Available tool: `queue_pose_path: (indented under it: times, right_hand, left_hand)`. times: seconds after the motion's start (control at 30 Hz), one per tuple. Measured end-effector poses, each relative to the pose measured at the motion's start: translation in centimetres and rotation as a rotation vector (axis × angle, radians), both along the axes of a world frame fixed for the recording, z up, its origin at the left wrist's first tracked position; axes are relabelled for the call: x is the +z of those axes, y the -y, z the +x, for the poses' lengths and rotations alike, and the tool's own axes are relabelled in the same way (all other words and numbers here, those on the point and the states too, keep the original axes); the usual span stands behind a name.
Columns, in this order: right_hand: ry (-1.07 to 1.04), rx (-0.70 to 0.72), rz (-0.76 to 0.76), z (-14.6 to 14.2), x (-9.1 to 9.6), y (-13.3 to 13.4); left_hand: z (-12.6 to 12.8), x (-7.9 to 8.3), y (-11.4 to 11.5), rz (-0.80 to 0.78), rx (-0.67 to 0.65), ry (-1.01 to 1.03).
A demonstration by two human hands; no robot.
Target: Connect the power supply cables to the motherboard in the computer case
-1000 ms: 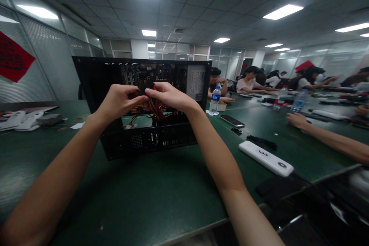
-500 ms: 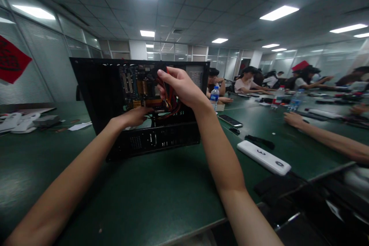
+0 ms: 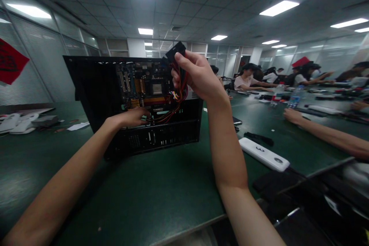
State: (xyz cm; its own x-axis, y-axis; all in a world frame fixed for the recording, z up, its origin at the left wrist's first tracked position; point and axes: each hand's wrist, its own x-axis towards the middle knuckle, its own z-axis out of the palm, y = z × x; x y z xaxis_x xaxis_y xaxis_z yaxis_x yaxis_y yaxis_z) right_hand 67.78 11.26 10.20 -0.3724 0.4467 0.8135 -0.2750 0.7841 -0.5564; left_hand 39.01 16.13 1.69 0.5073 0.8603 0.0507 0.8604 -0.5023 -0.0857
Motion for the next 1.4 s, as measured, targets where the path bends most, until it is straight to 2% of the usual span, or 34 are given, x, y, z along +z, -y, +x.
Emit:
queue_pose_path:
  times: [0.17, 0.33, 0.4, 0.6, 0.8, 0.93, 1.07, 1.2, 1.4]
  right_hand:
    - [-0.001, -0.135, -0.031, 1.4, 0.3, -0.3]
    - [0.015, -0.085, -0.017, 1.0, 0.2, -0.2]
    - [0.032, -0.04, -0.005, 0.5, 0.1, -0.1]
    - [0.1, -0.012, -0.088, -1.3, -0.4, 0.0]
    - [0.156, 0.058, -0.214, -4.1, -1.8, -1.5]
    - [0.205, 0.07, -0.324, -6.1, -2.9, -2.9]
    - [0.202, 0.044, -0.422, -7.2, -3.6, -4.1]
    - [0.177, -0.004, -0.522, -7.5, -4.1, -5.2]
    - [0.101, -0.102, -0.599, -8.0, -5.2, -7.0]
  left_hand:
    - [-0.7, 1.1, 0.4, -0.205, -0.044, 0.09]
    - [-0.7, 0.6, 1.3, -0.488, -0.01, 0.144]
    - [-0.7, 0.3, 1.4, -0.522, 0.032, 0.178]
    - [-0.5, 0.0, 1.0, -0.439, 0.056, 0.166]
    - [-0.7, 0.4, 1.1, -0.403, 0.057, 0.089]
    - [-1.3, 0.3, 0.2, -0.232, 0.054, 0.089]
    - [-1.7, -0.1, -0.8, -0.099, -0.005, 0.181]
    - [-1.5, -0.3, -1.0, -0.079, -0.031, 0.182]
    - [-0.3, 0.1, 0.3, -0.085, -0.028, 0.173]
